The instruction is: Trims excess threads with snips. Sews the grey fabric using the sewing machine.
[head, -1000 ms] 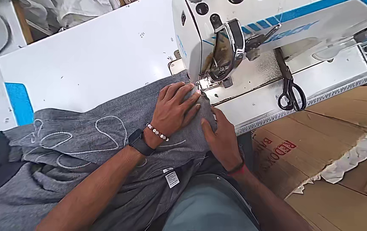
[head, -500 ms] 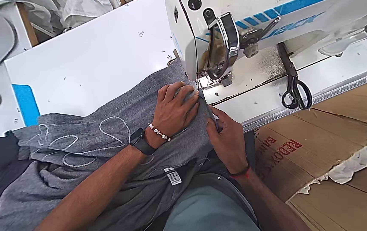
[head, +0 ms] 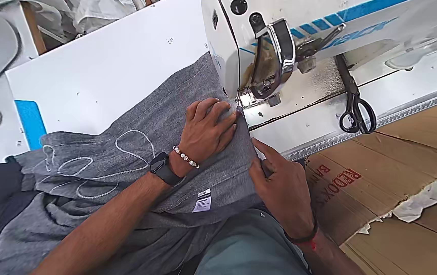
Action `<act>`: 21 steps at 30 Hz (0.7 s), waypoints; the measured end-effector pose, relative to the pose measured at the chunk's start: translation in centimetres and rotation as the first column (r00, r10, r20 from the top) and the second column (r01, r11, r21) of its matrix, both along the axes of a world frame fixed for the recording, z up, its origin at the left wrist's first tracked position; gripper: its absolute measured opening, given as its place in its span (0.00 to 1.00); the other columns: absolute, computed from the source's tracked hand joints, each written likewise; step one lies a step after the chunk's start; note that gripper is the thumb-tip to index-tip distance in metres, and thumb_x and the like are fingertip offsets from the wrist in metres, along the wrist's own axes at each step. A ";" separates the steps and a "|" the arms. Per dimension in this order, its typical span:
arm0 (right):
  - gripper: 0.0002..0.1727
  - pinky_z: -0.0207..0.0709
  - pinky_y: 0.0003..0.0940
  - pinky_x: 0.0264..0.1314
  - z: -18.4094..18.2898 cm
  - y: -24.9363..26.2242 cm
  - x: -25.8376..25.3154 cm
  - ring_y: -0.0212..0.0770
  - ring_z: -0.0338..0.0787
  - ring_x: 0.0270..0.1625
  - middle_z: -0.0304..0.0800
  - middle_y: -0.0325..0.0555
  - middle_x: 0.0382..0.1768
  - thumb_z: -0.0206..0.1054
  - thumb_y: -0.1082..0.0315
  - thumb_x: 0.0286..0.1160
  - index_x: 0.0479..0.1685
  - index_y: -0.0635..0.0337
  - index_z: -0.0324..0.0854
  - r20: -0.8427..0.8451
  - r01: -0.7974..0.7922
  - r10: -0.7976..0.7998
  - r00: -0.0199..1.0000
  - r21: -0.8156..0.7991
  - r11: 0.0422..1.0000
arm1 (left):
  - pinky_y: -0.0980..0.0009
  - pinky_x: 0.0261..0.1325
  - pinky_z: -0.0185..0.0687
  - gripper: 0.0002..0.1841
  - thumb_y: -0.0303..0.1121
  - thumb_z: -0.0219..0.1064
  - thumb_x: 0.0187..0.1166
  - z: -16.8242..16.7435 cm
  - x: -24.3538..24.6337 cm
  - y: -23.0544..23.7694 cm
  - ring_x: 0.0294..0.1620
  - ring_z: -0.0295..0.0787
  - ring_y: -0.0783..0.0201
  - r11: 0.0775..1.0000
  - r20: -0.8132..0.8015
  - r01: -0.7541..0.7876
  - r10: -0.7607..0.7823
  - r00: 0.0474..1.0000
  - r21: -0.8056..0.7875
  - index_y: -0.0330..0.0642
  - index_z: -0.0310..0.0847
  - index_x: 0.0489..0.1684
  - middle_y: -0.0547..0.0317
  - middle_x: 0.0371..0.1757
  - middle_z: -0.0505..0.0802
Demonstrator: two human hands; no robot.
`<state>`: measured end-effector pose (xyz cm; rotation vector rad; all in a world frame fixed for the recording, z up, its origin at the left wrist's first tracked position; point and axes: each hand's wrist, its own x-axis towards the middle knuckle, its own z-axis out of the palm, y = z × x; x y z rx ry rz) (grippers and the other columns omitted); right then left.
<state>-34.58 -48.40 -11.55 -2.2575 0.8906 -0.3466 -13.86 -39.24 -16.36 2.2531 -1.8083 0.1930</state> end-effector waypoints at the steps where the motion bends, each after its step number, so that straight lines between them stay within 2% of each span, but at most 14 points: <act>1: 0.23 0.55 0.29 0.14 0.2 -0.1 0.1 0.27 0.60 0.10 0.66 0.26 0.08 0.61 0.62 0.73 0.66 0.51 0.91 -0.010 -0.007 0.007 1.000 -0.030 1.000 | 0.45 0.79 0.57 0.19 0.49 0.58 0.86 0.0 0.4 -0.1 0.78 0.72 0.46 1.000 -0.003 0.017 -0.017 1.000 -0.013 0.59 0.90 0.66 0.54 0.73 0.86; 6: 0.22 0.64 0.36 0.15 3.0 -2.8 1.9 0.34 0.72 0.13 0.78 0.32 0.13 0.61 0.60 0.75 0.64 0.48 0.91 -0.095 -0.141 0.133 0.987 -0.080 0.987 | 0.49 0.76 0.58 0.18 0.53 0.60 0.86 -0.1 2.4 -0.6 0.70 0.76 0.49 0.985 0.059 0.154 -0.149 0.987 -0.079 0.61 0.93 0.59 0.57 0.64 0.89; 8: 0.24 0.70 0.42 0.18 2.9 -4.3 3.9 0.40 0.79 0.17 0.83 0.37 0.18 0.60 0.59 0.76 0.70 0.47 0.88 -0.156 -0.200 0.187 0.970 -0.070 0.977 | 0.48 0.76 0.64 0.17 0.48 0.61 0.85 0.3 1.9 -0.7 0.70 0.78 0.48 0.981 0.030 0.182 -0.180 0.983 -0.060 0.57 0.94 0.58 0.55 0.64 0.90; 10: 0.27 0.76 0.52 0.24 1.1 -5.5 6.0 0.52 0.87 0.26 0.88 0.48 0.26 0.61 0.58 0.79 0.78 0.48 0.80 -0.263 -0.233 0.209 0.942 -0.066 0.970 | 0.51 0.78 0.70 0.15 0.40 0.62 0.84 0.7 0.5 -0.6 0.74 0.80 0.47 0.989 -0.110 0.141 -0.146 0.983 -0.051 0.49 0.93 0.58 0.51 0.64 0.91; 11: 0.27 0.75 0.53 0.24 0.0 -5.8 6.5 0.55 0.88 0.28 0.89 0.50 0.27 0.61 0.57 0.81 0.80 0.48 0.78 -0.289 -0.232 0.200 0.936 -0.084 0.969 | 0.52 0.80 0.71 0.15 0.37 0.62 0.84 0.6 -0.1 -0.5 0.77 0.78 0.48 0.994 -0.202 0.093 -0.103 0.974 -0.057 0.47 0.92 0.59 0.51 0.65 0.90; 13: 0.26 0.72 0.50 0.20 -1.4 -6.0 6.8 0.53 0.86 0.24 0.86 0.47 0.22 0.59 0.52 0.82 0.79 0.45 0.79 -0.303 -0.220 0.160 0.940 -0.176 0.960 | 0.55 0.85 0.68 0.16 0.37 0.61 0.85 0.3 -0.3 -0.4 0.82 0.75 0.51 0.998 -0.306 0.005 -0.025 0.952 -0.065 0.47 0.90 0.63 0.52 0.70 0.88; 14: 0.26 0.71 0.49 0.19 -1.6 -5.9 6.5 0.52 0.85 0.22 0.84 0.45 0.20 0.59 0.50 0.81 0.76 0.44 0.81 -0.304 -0.225 0.160 0.939 -0.192 0.955 | 0.55 0.86 0.66 0.18 0.39 0.59 0.85 0.1 -0.2 -0.1 0.84 0.72 0.51 0.999 -0.308 -0.018 0.004 0.951 -0.040 0.48 0.88 0.67 0.53 0.75 0.85; 16: 0.19 0.72 0.50 0.20 -1.6 -5.5 5.0 0.49 0.85 0.22 0.83 0.42 0.18 0.60 0.47 0.81 0.55 0.46 0.89 -0.258 -0.206 0.170 0.951 -0.117 0.972 | 0.51 0.88 0.59 0.23 0.45 0.54 0.87 -0.1 0.0 0.3 0.88 0.66 0.52 1.000 -0.238 -0.023 0.027 0.971 0.020 0.53 0.82 0.76 0.57 0.83 0.80; 17: 0.21 0.74 0.50 0.22 -1.8 -5.4 4.1 0.46 0.84 0.22 0.84 0.39 0.18 0.60 0.44 0.81 0.56 0.46 0.90 -0.216 -0.195 0.179 0.960 -0.052 0.979 | 0.49 0.89 0.57 0.24 0.46 0.53 0.87 -0.2 0.0 0.3 0.89 0.65 0.52 0.999 -0.199 -0.017 0.022 0.980 0.029 0.54 0.80 0.78 0.58 0.84 0.78; 18: 0.26 0.74 0.48 0.22 -2.4 -5.2 3.2 0.43 0.83 0.20 0.82 0.37 0.17 0.62 0.44 0.79 0.69 0.47 0.84 -0.176 -0.190 0.181 0.968 -0.031 0.981 | 0.48 0.90 0.54 0.25 0.47 0.52 0.88 -0.3 -0.1 0.4 0.89 0.64 0.52 0.999 -0.175 -0.018 0.024 0.984 0.035 0.55 0.79 0.80 0.59 0.85 0.78; 19: 0.32 0.72 0.45 0.18 -3.2 -5.0 2.7 0.40 0.78 0.16 0.78 0.34 0.14 0.63 0.47 0.79 0.82 0.49 0.74 -0.117 -0.181 0.174 0.978 -0.060 0.982 | 0.48 0.91 0.53 0.25 0.47 0.52 0.88 -0.4 -0.2 0.4 0.90 0.64 0.52 0.999 -0.163 -0.022 0.028 0.986 0.037 0.56 0.79 0.80 0.59 0.86 0.77; 20: 0.36 0.69 0.42 0.16 -3.7 -5.0 2.6 0.37 0.74 0.13 0.74 0.31 0.12 0.63 0.50 0.80 0.88 0.49 0.67 -0.065 -0.170 0.166 0.984 -0.065 0.983 | 0.47 0.91 0.52 0.25 0.47 0.52 0.88 -0.4 -0.2 0.4 0.90 0.64 0.52 0.999 -0.163 -0.024 0.029 0.986 0.037 0.56 0.80 0.80 0.59 0.85 0.78; 21: 0.36 0.70 0.40 0.15 -3.8 -5.4 3.0 0.36 0.74 0.12 0.74 0.30 0.11 0.63 0.50 0.82 0.90 0.46 0.63 -0.049 -0.175 0.173 0.984 -0.042 0.984 | 0.47 0.91 0.52 0.24 0.47 0.52 0.87 -0.4 -0.2 0.3 0.89 0.64 0.51 0.999 -0.163 -0.025 0.030 0.986 0.035 0.55 0.80 0.79 0.59 0.85 0.78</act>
